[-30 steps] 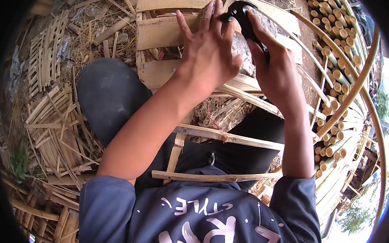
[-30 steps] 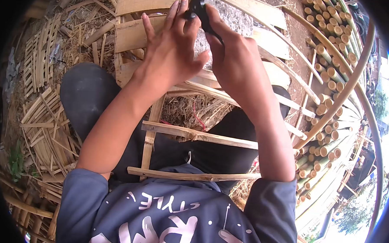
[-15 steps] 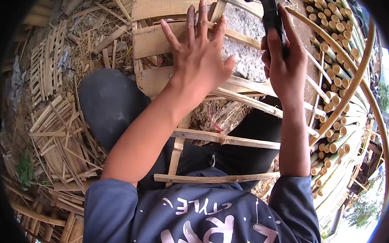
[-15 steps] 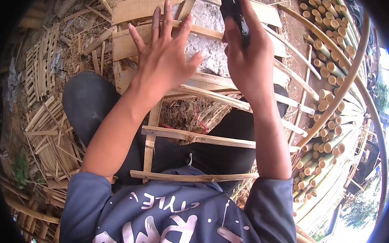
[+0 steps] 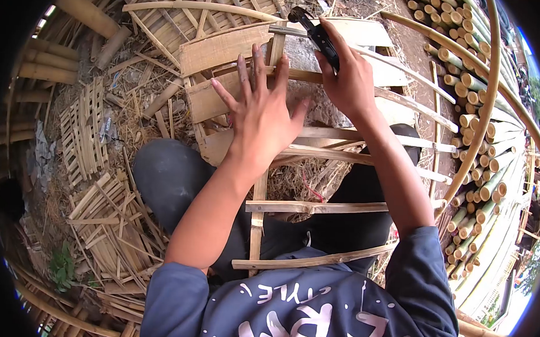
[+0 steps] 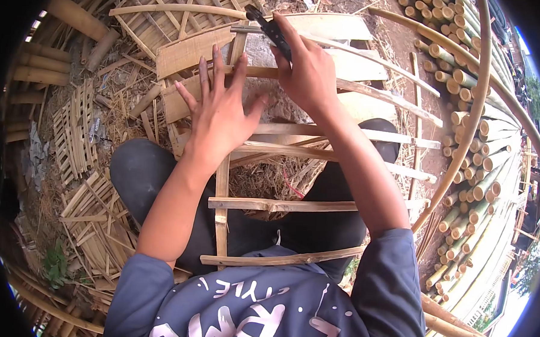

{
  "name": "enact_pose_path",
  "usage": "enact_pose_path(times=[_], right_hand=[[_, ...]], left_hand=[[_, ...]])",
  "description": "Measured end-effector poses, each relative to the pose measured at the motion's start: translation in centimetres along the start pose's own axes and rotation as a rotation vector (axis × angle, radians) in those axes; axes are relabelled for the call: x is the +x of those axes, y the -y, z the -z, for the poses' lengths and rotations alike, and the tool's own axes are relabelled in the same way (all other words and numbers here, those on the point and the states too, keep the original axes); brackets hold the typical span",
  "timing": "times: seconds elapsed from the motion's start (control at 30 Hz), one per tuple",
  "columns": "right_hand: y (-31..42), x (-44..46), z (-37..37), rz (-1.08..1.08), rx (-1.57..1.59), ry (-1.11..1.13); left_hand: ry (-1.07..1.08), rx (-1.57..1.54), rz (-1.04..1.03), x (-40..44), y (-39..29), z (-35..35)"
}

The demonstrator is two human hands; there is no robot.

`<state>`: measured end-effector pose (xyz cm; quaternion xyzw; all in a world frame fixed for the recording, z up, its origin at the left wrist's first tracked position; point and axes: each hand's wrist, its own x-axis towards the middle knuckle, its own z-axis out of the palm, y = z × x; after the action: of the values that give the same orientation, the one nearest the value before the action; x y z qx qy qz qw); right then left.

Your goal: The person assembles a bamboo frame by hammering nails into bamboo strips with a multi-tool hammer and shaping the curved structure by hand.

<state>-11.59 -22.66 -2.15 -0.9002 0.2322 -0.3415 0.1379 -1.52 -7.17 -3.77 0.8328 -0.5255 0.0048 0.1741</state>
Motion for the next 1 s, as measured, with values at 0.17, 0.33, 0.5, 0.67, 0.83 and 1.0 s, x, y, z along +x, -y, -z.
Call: enact_pose_path(times=[0.17,0.33,0.5,0.67,0.83,1.0], right_hand=[[-0.6,-0.3,-0.4,-0.1,0.23,-0.039],[-0.1,-0.6,-0.1,-0.133,0.173,-0.029],[0.4,-0.4,-0.1,-0.144,0.21,-0.022],[0.1,-0.6,-0.4,-0.105,0.201,-0.054],[-0.1,-0.4,-0.3,-0.141,0.212,-0.03],[0.2,-0.4,-0.3,-0.112,0.204,-0.044]], left_hand=[[-0.055,0.037,-0.077,-0.2,-0.4,1.5],[-0.11,-0.338,0.153,3.3,1.2,4.5],[-0.047,-0.412,0.449,7.3,6.3,-0.6],[0.118,-0.671,0.431,5.1,6.2,-3.4],[0.128,-0.793,0.403,4.7,7.5,-4.6],[0.093,-0.849,0.423,4.5,7.5,-5.2]])
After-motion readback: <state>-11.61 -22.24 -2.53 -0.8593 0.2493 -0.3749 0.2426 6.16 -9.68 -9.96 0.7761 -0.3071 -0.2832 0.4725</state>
